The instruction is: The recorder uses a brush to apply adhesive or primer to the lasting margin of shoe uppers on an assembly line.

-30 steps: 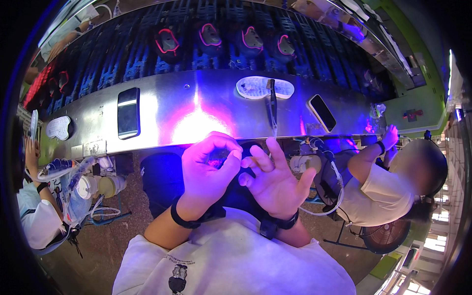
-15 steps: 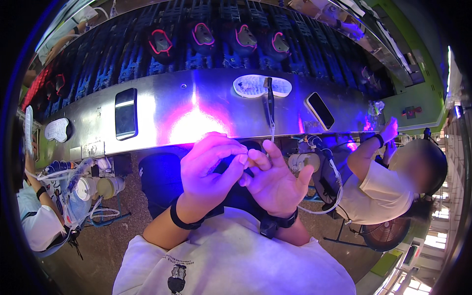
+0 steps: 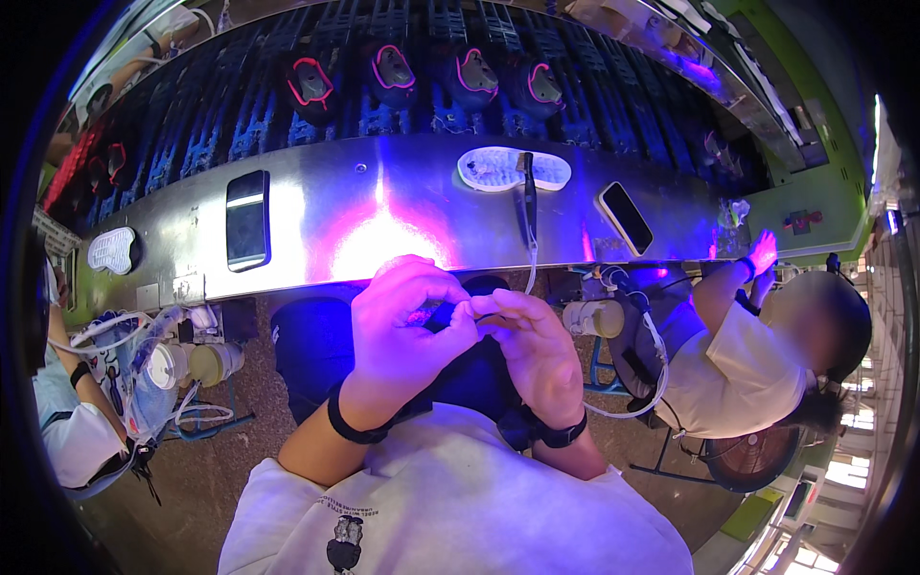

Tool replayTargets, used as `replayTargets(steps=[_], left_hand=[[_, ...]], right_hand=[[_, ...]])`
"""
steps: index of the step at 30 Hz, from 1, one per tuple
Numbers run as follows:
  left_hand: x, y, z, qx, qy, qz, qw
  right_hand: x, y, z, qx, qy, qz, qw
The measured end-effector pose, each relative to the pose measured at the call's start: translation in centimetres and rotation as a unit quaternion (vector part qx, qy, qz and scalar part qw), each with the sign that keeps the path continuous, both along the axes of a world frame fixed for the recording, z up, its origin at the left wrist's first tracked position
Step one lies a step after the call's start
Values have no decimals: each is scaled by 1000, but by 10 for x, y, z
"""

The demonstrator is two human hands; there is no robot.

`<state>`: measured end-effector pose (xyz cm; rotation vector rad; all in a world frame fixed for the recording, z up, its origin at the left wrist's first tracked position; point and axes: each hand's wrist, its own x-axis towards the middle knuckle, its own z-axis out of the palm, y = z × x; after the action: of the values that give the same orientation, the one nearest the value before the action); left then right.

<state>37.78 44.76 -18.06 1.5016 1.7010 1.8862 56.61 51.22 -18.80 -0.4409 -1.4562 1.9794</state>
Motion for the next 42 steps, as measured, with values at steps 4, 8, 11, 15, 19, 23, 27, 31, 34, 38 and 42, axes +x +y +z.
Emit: replayTargets(steps=[4,8,11,15,19,23,27,31,34,38,42], left_hand=[[5,1,-7,1,-37,-1,999],[7,1,-7,-1,-52,-4,999],[5,-1,-5,-18,-68,-19,997],[1,-1,-7,-11,-58,-37,998],[-8,10,-15,14,-41,-19,999],[-63,40,-72,-196,-283,8,939],[-117,58,-167,-182,-188,112,959],[-117,47,-170,-174,-183,119,960],[-113,53,-183,-127,-144,91,977],[-116,52,-180,-119,-190,96,970],[-113,53,-181,-175,-119,136,968]], right_hand=[[-1,-1,0,-29,8,1,1000],[-2,1,-7,-74,79,37,993],[-6,1,-9,-121,143,52,981],[-8,2,-7,-200,189,56,960],[-8,8,-3,-180,184,25,966],[-11,5,-5,-96,16,-114,989],[-5,13,-3,-91,-186,-143,968],[10,72,-30,33,-280,-231,931],[-1,115,-63,277,-330,-316,845],[-16,157,-111,377,-433,-281,769],[-20,189,-125,265,-373,-207,865]])
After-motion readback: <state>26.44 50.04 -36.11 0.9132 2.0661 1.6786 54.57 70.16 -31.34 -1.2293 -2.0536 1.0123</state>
